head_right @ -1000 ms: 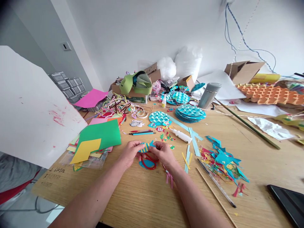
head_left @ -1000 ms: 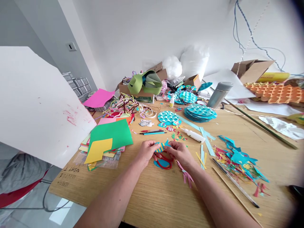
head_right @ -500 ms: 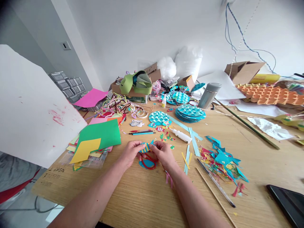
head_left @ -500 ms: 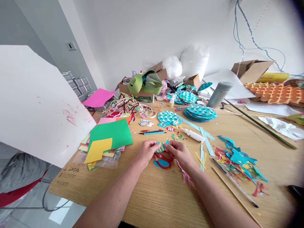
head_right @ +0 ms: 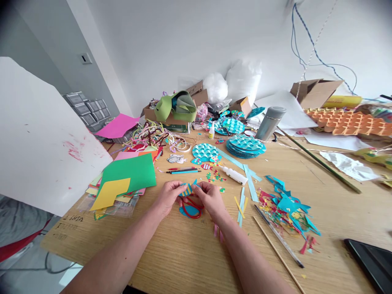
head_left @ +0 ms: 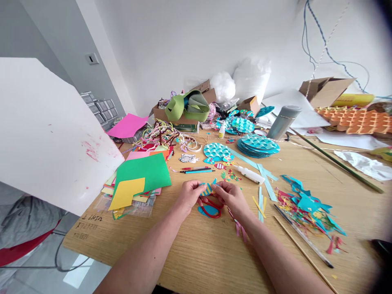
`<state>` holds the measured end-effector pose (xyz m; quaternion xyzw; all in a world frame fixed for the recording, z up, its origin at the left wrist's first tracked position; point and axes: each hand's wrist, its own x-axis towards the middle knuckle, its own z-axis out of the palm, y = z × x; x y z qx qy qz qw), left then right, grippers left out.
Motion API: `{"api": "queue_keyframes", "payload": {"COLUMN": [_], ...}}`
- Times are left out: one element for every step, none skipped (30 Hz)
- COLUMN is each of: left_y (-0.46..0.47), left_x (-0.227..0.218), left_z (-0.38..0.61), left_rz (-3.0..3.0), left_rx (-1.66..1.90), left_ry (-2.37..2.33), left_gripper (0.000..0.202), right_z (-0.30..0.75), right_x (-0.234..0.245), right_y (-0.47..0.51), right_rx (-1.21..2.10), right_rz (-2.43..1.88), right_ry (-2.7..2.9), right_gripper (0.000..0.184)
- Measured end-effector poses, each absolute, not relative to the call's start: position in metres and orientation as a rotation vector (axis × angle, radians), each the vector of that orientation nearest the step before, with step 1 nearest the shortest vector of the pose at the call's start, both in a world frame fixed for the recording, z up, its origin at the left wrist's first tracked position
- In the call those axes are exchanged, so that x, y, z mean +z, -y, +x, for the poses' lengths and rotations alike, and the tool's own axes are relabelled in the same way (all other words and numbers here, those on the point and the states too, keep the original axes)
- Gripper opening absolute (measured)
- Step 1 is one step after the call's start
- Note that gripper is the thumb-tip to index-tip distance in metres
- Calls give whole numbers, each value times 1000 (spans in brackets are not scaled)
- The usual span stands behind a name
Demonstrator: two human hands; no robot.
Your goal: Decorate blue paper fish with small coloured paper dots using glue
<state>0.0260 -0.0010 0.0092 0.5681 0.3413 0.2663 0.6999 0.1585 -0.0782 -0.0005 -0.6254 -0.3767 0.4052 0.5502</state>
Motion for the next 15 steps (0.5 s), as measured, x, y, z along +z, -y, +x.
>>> {"api": "queue_keyframes", "payload": {"left_y": [1, 1, 0, 0, 0, -1, -1, -2, -2, -3, -5, -6, -7, -8, -9], "left_x": [9, 10, 10, 10, 10, 10, 10, 10, 10, 10, 10, 9, 9, 9, 9], "left_z": [26, 26, 26, 26, 26, 26, 26, 27, 27, 27, 26, 26, 26, 25, 25], "left_rz": [1259, 1255, 1253, 1254, 1256, 1257, 1255, 1249, 1240, 1228, 1217, 1206, 1196, 1187, 1180], "left_rx": [609, 622, 632, 638, 644, 650, 657, 665, 676, 689, 702, 716, 731, 742, 751], "left_ry": [-769, -779, -789, -797, -803, -808, -814, -825, -840, -860, -879, -897, -910, -919, -923], "left_gripper": [29, 29, 29, 28, 28, 28, 27, 26, 26, 25, 24, 23, 23, 23, 24], "right_z": [158, 158, 158, 158, 157, 157, 157, 157, 159, 161, 164, 168, 172, 177, 181], "right_x": [0, 1, 1, 1, 1, 2, 2, 3, 5, 6, 8, 10, 11, 12, 12], "right_y": [78, 78, 78, 78, 78, 77, 77, 78, 78, 79, 79, 80, 81, 81, 82], "right_rx": [960, 954, 944, 932, 921, 916, 921, 933, 942, 945, 941, 933, 923, 916, 911], "right_rz": [-1486, -1493, -1501, -1508, -1514, -1520, -1525, -1527, -1528, -1528, -1531, -1540, -1557, -1587, -1628], "right_ry": [898, 904, 910, 917, 923, 927, 931, 932, 934, 942, 956, 979, 1010, 1048, 1094], "right_gripper": [46, 47, 47, 48, 48, 48, 48, 47, 46, 44, 43, 41, 40, 39, 39]}}
